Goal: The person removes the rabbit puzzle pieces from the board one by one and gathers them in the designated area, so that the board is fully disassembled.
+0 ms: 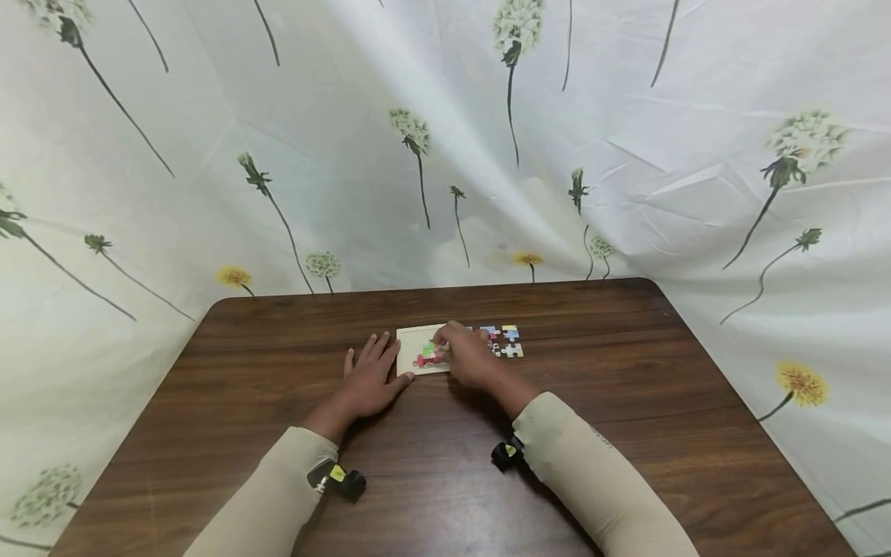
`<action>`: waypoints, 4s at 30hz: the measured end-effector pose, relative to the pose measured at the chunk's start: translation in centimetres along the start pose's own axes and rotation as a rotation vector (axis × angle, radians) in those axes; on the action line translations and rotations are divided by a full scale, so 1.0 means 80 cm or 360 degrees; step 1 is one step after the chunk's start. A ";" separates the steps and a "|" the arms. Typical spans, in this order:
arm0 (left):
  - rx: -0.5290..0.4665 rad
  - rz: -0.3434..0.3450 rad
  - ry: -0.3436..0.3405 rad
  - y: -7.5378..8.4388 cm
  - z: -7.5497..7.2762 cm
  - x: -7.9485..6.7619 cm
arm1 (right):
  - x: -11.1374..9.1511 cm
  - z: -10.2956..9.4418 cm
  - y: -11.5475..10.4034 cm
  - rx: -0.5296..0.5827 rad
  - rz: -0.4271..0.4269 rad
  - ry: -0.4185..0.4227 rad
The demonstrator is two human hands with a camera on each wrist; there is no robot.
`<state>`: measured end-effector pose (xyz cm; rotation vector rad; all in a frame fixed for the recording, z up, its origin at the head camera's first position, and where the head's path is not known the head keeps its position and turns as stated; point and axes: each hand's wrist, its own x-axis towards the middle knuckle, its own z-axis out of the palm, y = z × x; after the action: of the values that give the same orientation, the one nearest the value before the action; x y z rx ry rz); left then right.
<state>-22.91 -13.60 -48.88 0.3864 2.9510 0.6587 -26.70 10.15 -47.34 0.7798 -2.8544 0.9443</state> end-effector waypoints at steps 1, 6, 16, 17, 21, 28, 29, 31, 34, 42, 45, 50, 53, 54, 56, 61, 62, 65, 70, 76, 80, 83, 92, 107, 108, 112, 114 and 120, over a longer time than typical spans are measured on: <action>-0.0005 0.0001 -0.0003 0.000 0.000 0.000 | -0.003 -0.003 0.004 -0.0005 -0.0002 -0.0001; -0.0011 0.0012 -0.0023 0.002 0.001 0.000 | -0.017 -0.015 0.017 -0.0006 0.0018 -0.0003; -0.0003 0.0010 -0.0017 0.002 0.001 0.000 | -0.036 -0.032 0.042 0.0004 -0.0001 0.0095; -0.0003 0.0008 -0.0020 0.003 0.000 0.000 | -0.038 -0.032 0.045 -0.0003 -0.0009 0.0107; 0.0001 0.0004 -0.0021 0.002 0.000 -0.001 | -0.043 -0.035 0.049 -0.0005 -0.0030 0.0119; -0.0009 0.0005 -0.0038 0.002 -0.002 -0.002 | -0.051 -0.039 0.053 0.0006 -0.0025 0.0068; -0.0011 0.0006 -0.0039 0.002 -0.002 -0.003 | -0.052 -0.040 0.054 0.0010 -0.0025 0.0062; -0.0013 0.0002 -0.0042 0.001 -0.002 -0.003 | -0.054 -0.041 0.055 0.0022 -0.0029 0.0046; -0.0016 0.0005 -0.0034 0.001 -0.002 -0.003 | -0.056 -0.042 0.057 0.0029 -0.0042 0.0024; -0.0040 0.0006 -0.0036 0.004 -0.003 -0.005 | -0.061 -0.046 0.055 0.0060 -0.0038 -0.0061; -0.0038 0.0002 -0.0031 0.005 -0.003 -0.005 | -0.062 -0.044 0.054 0.0053 -0.0043 -0.0073; -0.0041 -0.0001 -0.0039 0.004 -0.004 -0.004 | -0.062 -0.040 0.057 0.0041 -0.0040 -0.0075; -0.0043 -0.0006 -0.0045 0.004 -0.005 -0.004 | -0.062 -0.039 0.057 0.0033 -0.0026 -0.0081; -0.0043 -0.0007 -0.0046 0.004 -0.005 -0.004 | -0.062 -0.039 0.057 0.0028 -0.0023 -0.0082; -0.0045 -0.0007 -0.0045 0.004 -0.005 -0.005 | -0.062 -0.040 0.056 0.0021 -0.0018 -0.0086; -0.0049 -0.0005 -0.0045 0.003 -0.003 -0.003 | -0.064 -0.042 0.054 0.0013 -0.0004 -0.0097; -0.0049 -0.0005 -0.0045 0.003 -0.003 -0.003 | -0.064 -0.042 0.054 0.0008 -0.0004 -0.0095; -0.0050 -0.0002 -0.0043 0.002 -0.003 -0.002 | -0.064 -0.042 0.054 0.0010 -0.0009 -0.0088; -0.0064 0.0013 -0.0029 0.003 -0.004 -0.001 | -0.062 -0.042 0.055 0.0003 -0.0024 -0.0070; -0.0063 0.0011 -0.0028 0.000 -0.004 0.001 | -0.058 -0.045 0.050 0.0052 -0.0064 -0.0043; -0.0044 0.0006 -0.0035 0.000 -0.003 0.000 | -0.053 -0.044 0.048 0.0054 -0.0069 -0.0038; -0.0036 0.0001 -0.0037 0.001 -0.003 0.000 | -0.049 -0.042 0.046 0.0039 -0.0070 -0.0044; -0.0036 0.0010 -0.0015 0.001 -0.004 -0.001 | -0.035 -0.035 0.036 0.0060 -0.0111 -0.0045; -0.0024 0.0011 -0.0011 0.002 -0.005 -0.003 | -0.007 -0.014 0.018 0.0116 -0.0159 -0.0029; -0.0024 0.0010 -0.0011 0.003 -0.005 -0.003 | -0.005 -0.012 0.017 0.0117 -0.0155 -0.0029; -0.0015 0.0010 -0.0011 0.002 -0.005 -0.002 | 0.001 -0.008 0.011 0.0098 -0.0154 -0.0049; -0.0023 0.0018 -0.0004 0.002 -0.004 -0.001 | 0.004 -0.007 0.008 0.0089 -0.0156 -0.0070; -0.0098 0.0030 0.0000 -0.006 0.003 0.006 | 0.010 -0.009 0.000 0.0079 -0.0110 -0.0159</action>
<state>-23.44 -13.78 -49.29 0.4090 2.9224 0.7493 -27.44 10.21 -46.57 0.9497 -2.8764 0.9986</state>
